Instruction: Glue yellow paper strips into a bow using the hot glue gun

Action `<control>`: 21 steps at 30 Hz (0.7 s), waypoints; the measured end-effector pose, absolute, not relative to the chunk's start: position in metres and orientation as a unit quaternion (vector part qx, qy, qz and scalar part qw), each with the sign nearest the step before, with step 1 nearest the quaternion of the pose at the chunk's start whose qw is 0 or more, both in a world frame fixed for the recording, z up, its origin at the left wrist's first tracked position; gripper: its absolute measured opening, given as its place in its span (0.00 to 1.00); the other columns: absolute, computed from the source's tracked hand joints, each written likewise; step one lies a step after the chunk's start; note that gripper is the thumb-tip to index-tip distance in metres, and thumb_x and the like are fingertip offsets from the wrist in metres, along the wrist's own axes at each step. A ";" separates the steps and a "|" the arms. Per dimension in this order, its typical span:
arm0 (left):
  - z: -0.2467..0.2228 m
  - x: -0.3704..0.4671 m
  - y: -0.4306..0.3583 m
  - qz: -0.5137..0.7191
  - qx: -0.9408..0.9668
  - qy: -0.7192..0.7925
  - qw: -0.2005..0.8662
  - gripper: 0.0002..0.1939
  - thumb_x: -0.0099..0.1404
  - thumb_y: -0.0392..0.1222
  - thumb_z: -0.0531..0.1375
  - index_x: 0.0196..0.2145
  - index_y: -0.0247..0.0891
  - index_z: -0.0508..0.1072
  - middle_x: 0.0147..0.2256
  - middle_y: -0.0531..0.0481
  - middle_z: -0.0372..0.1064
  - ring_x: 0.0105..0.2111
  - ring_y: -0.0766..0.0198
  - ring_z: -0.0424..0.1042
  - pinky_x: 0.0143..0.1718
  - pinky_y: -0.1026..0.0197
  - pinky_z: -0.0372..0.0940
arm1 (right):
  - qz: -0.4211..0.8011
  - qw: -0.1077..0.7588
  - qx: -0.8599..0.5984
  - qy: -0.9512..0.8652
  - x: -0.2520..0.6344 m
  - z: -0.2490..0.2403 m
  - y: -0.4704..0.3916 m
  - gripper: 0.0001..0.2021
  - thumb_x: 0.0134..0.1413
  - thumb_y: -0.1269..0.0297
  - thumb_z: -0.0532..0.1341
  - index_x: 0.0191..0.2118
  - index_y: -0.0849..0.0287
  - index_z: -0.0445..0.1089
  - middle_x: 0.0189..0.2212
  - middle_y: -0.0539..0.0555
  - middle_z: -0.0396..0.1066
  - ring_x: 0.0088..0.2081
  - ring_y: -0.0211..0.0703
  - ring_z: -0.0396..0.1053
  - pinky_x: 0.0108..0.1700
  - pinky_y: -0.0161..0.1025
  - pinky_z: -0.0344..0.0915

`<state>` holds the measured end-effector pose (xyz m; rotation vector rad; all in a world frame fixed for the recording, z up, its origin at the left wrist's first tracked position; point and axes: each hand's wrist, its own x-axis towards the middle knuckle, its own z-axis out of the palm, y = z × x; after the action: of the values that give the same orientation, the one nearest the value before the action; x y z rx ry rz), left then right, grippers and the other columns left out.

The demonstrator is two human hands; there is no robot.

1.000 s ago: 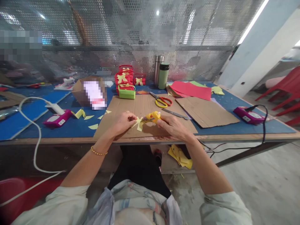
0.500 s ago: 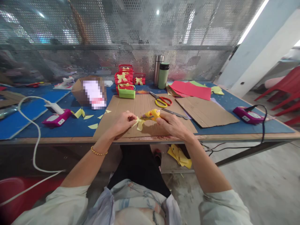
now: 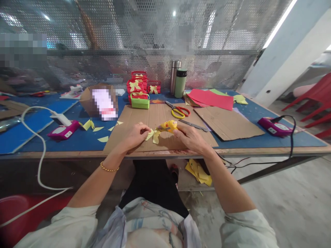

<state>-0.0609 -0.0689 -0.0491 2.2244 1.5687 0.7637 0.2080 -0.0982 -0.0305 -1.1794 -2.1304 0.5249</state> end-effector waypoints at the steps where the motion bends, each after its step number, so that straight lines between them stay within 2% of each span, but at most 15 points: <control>1: -0.048 -0.061 -0.070 0.266 0.778 0.548 0.156 0.12 0.66 0.32 0.58 0.36 0.38 0.82 0.37 0.46 0.75 0.38 0.59 0.73 0.46 0.55 0.69 | 0.201 0.325 -0.444 -0.810 0.208 -0.031 -0.098 0.28 0.67 0.37 0.50 0.33 0.57 0.71 0.26 0.52 0.67 0.31 0.45 0.63 0.33 0.39 0.57; 6: -0.045 -0.060 -0.074 0.273 0.772 0.550 0.163 0.10 0.66 0.33 0.58 0.36 0.38 0.81 0.37 0.47 0.75 0.38 0.59 0.73 0.47 0.56 0.68 | 0.209 0.311 -0.424 -0.825 0.206 -0.027 -0.101 0.28 0.68 0.39 0.50 0.38 0.59 0.74 0.30 0.53 0.70 0.33 0.45 0.65 0.35 0.39 0.59; 9: -0.044 -0.060 -0.075 0.278 0.763 0.560 0.163 0.11 0.66 0.32 0.57 0.38 0.38 0.80 0.38 0.47 0.76 0.38 0.59 0.73 0.46 0.57 0.67 | 0.215 0.301 -0.426 -0.826 0.205 -0.025 -0.103 0.28 0.68 0.39 0.50 0.41 0.59 0.76 0.28 0.52 0.68 0.31 0.44 0.63 0.34 0.38 0.58; 12: -0.045 -0.061 -0.075 0.280 0.760 0.565 0.156 0.13 0.67 0.31 0.56 0.39 0.38 0.81 0.38 0.47 0.76 0.39 0.59 0.73 0.45 0.57 0.67 | 0.222 0.294 -0.428 -0.825 0.206 -0.025 -0.103 0.29 0.68 0.38 0.50 0.40 0.59 0.76 0.26 0.51 0.66 0.29 0.43 0.61 0.33 0.38 0.56; 16: -0.047 -0.062 -0.076 0.284 0.771 0.547 0.158 0.16 0.67 0.31 0.56 0.40 0.40 0.84 0.39 0.47 0.76 0.39 0.59 0.74 0.47 0.57 0.67 | 0.220 0.305 -0.420 -0.826 0.208 -0.026 -0.103 0.29 0.68 0.38 0.50 0.37 0.58 0.76 0.27 0.52 0.69 0.32 0.45 0.65 0.34 0.39 0.58; 21: -0.045 -0.061 -0.078 0.284 0.769 0.550 0.159 0.17 0.66 0.30 0.55 0.40 0.40 0.84 0.38 0.47 0.77 0.39 0.59 0.74 0.49 0.56 0.67 | 0.208 0.312 -0.426 -0.823 0.207 -0.027 -0.103 0.29 0.68 0.37 0.50 0.39 0.58 0.77 0.27 0.53 0.70 0.32 0.47 0.66 0.34 0.40 0.59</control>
<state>-0.0610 -0.0782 -0.0449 2.1981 1.5730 0.8115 0.2075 -0.1035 -0.0273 -1.1255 -2.1723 0.5498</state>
